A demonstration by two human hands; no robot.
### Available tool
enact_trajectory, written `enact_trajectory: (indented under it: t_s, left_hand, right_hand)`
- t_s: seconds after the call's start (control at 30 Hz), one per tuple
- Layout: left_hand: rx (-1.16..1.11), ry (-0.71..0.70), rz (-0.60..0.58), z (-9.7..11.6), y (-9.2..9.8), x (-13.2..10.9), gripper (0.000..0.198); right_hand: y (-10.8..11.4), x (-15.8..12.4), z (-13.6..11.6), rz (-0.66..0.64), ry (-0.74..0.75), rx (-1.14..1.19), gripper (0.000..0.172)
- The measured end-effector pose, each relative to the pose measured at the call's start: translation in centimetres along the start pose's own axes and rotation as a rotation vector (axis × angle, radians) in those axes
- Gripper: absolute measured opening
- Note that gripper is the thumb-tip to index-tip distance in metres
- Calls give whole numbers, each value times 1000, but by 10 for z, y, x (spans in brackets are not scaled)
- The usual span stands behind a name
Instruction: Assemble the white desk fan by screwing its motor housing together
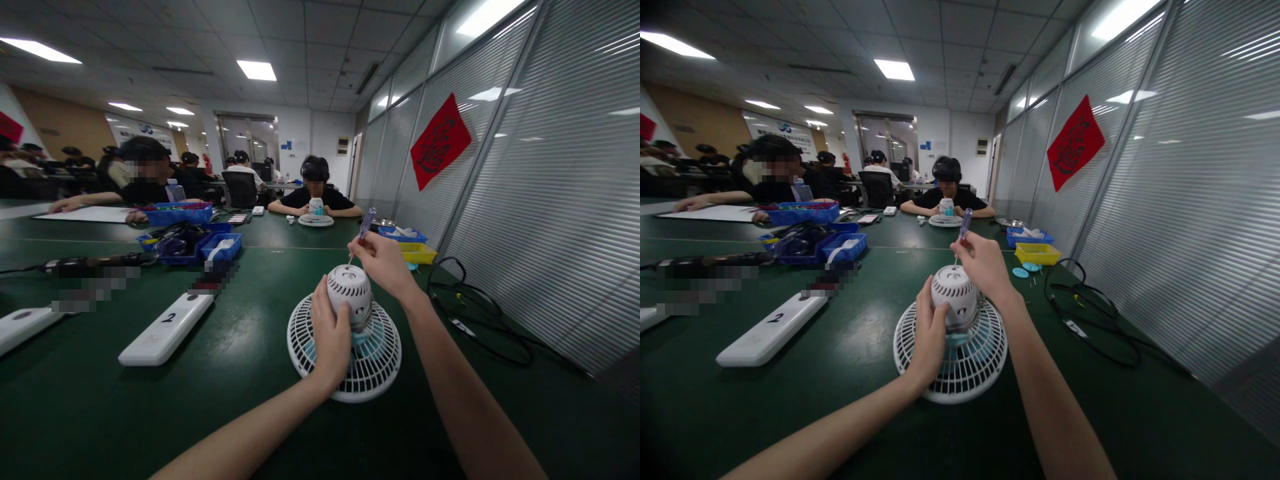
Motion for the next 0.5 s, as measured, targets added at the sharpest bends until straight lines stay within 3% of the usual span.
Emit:
enact_trajectory:
  t_s: [0.5]
  left_hand:
    - [-5, 9, -10, 0, -1, 0, 55]
  right_hand:
    - [-1, -1, -8, -58, 75, -34, 15]
Point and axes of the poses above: each hand's wrist, its own x-axis towards the middle knuckle, its own y-axis out of the back of the hand, z = x × y, the point moved 10 cm from there along x, towards the middle knuckle, and after that the axes turned 1 degree about -x, right-handed, at the moved point
